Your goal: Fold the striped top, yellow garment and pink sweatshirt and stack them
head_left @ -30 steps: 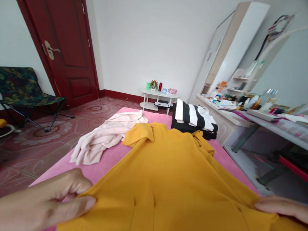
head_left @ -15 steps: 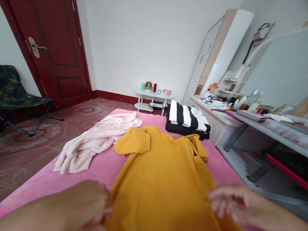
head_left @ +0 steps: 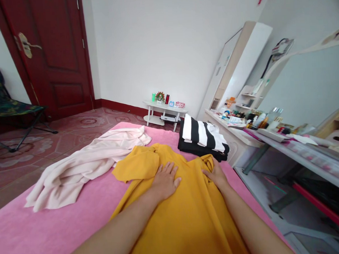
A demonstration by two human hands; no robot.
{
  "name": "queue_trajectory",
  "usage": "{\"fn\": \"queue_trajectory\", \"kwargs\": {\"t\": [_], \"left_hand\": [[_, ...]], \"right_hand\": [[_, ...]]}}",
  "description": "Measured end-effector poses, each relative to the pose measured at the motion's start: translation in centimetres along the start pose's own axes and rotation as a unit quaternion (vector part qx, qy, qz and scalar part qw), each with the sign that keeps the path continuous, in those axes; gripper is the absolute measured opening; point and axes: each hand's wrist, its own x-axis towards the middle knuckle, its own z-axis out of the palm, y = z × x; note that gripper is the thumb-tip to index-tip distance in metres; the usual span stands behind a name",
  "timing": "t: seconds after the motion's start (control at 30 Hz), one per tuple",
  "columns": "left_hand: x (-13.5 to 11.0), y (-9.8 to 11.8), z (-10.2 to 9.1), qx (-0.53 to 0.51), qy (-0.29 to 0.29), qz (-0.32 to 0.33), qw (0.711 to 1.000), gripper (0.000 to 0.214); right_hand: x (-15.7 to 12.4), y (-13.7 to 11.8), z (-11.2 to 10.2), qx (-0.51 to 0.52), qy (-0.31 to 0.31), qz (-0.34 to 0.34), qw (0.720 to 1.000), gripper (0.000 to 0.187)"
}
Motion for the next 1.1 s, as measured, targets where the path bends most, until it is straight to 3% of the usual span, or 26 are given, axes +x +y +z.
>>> {"fn": "queue_trajectory", "kwargs": {"t": [0.13, 0.2, 0.3, 0.37, 0.47, 0.57, 0.63, 0.7, 0.8, 0.9, 1.0, 1.1], "left_hand": [[-0.1, -0.6, 0.9, 0.001, -0.014, 0.004, 1.0, 0.062], [0.0, -0.5, 0.8, -0.002, -0.016, 0.004, 1.0, 0.063], [0.0, -0.4, 0.6, -0.001, -0.016, 0.001, 1.0, 0.064], [0.0, -0.4, 0.6, 0.001, -0.014, 0.0, 1.0, 0.064], [0.0, -0.4, 0.7, 0.001, -0.016, 0.002, 1.0, 0.062], [0.0, -0.4, 0.7, 0.001, -0.02, 0.003, 1.0, 0.063], [0.0, -0.4, 0.8, 0.001, -0.019, 0.003, 1.0, 0.063], [0.0, -0.4, 0.8, 0.001, -0.015, 0.005, 1.0, 0.063], [-0.1, -0.4, 0.7, 0.004, -0.009, 0.005, 1.0, 0.063], [-0.3, -0.2, 0.6, 0.011, -0.005, -0.003, 1.0, 0.061], [-1.1, 0.4, 0.5, 0.023, -0.016, -0.019, 0.999, 0.061], [-2.7, 1.3, -0.3, 0.037, -0.05, -0.021, 0.998, 0.067]], "right_hand": [[0.2, 1.1, -0.9, -0.021, 0.022, 0.047, 0.998, 0.037], [0.6, 2.4, -2.1, -0.046, 0.083, 0.101, 0.99, 0.036], [0.3, 4.4, -3.2, -0.129, 0.183, 0.185, 0.957, 0.043], [-0.6, 5.2, -2.9, -0.194, 0.144, 0.175, 0.955, 0.042], [-1.3, 5.2, -2.1, -0.239, -0.033, 0.107, 0.965, 0.039], [0.1, 4.0, -2.8, -0.269, -0.144, 0.109, 0.946, 0.042], [1.5, 2.5, -3.8, -0.288, -0.172, 0.12, 0.934, 0.042], [2.4, 0.3, -4.1, -0.272, -0.139, 0.1, 0.947, 0.042], [1.4, -3.5, -1.8, -0.165, -0.052, 0.003, 0.985, 0.04], [-1.3, -6.3, 2.3, -0.113, -0.069, -0.05, 0.99, 0.043], [-3.0, -6.8, 4.9, -0.117, -0.083, -0.047, 0.989, 0.045], [-3.0, -5.9, 5.2, -0.09, -0.079, -0.05, 0.992, 0.043]]}}
